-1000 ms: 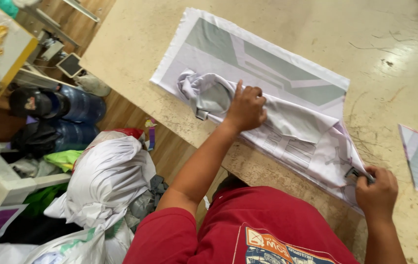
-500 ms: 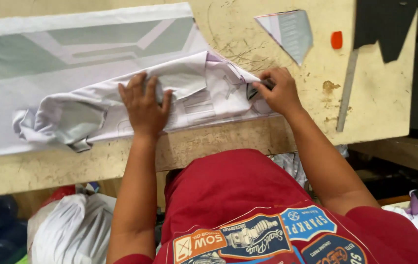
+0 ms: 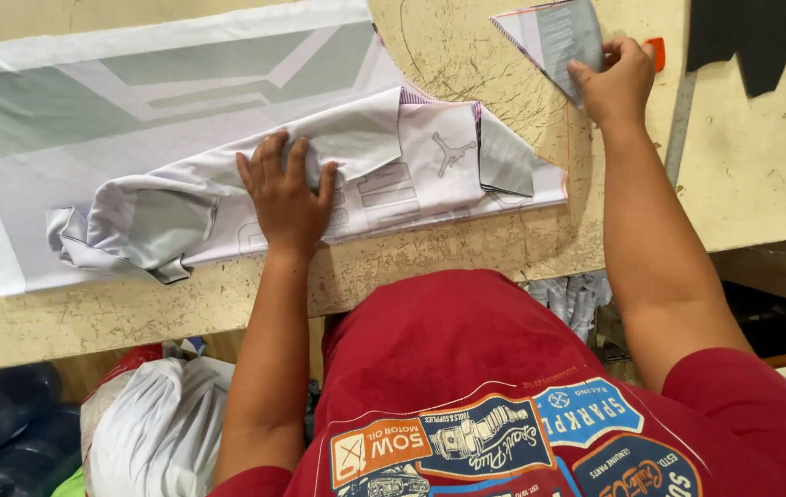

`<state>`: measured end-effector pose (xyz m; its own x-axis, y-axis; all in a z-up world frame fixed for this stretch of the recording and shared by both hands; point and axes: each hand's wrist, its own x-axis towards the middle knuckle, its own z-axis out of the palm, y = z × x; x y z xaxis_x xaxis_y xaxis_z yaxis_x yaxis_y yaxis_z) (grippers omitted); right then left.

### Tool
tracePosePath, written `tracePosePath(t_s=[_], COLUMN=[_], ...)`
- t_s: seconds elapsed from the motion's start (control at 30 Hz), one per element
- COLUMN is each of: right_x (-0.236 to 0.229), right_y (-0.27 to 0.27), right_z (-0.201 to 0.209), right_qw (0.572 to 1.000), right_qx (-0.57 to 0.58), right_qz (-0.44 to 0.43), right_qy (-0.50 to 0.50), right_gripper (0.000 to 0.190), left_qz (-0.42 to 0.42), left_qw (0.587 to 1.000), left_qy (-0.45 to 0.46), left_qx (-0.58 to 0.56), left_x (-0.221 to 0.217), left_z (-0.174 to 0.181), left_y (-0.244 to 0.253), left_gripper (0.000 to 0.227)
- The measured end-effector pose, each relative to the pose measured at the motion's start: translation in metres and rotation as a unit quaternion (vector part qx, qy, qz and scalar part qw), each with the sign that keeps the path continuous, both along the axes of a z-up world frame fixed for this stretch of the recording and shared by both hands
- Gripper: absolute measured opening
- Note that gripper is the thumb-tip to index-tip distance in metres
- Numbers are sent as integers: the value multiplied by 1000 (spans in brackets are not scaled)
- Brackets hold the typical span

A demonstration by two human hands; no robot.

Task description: The person uses large shears to cut a white fabric laid out on a table, following a pattern. They periodically place a black template on the fabric to align the cut and use a red marker to mark the fabric before continuing to cut.

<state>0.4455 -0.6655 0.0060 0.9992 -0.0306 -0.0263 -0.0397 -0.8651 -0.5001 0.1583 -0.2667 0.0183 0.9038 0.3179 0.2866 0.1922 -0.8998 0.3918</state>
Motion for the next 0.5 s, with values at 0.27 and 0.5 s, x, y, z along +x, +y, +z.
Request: tracePosePath(t_s=[0.27,0.5], right_x=[9,42], right_y=[-17,-95], right_z=[-21,-93], right_qw=[997,975], right_qx=[36,60], right_qz=[6,50], right_qy=[70,-207], right_gripper=[26,37], left_qz=[4,21], left_qw=[1000,999], left_qy=[9,-19], left_qx=[0,20], left_x=[-3,-2], left_z=[-1,-8], left_y=[-3,2], left_gripper=[44,46])
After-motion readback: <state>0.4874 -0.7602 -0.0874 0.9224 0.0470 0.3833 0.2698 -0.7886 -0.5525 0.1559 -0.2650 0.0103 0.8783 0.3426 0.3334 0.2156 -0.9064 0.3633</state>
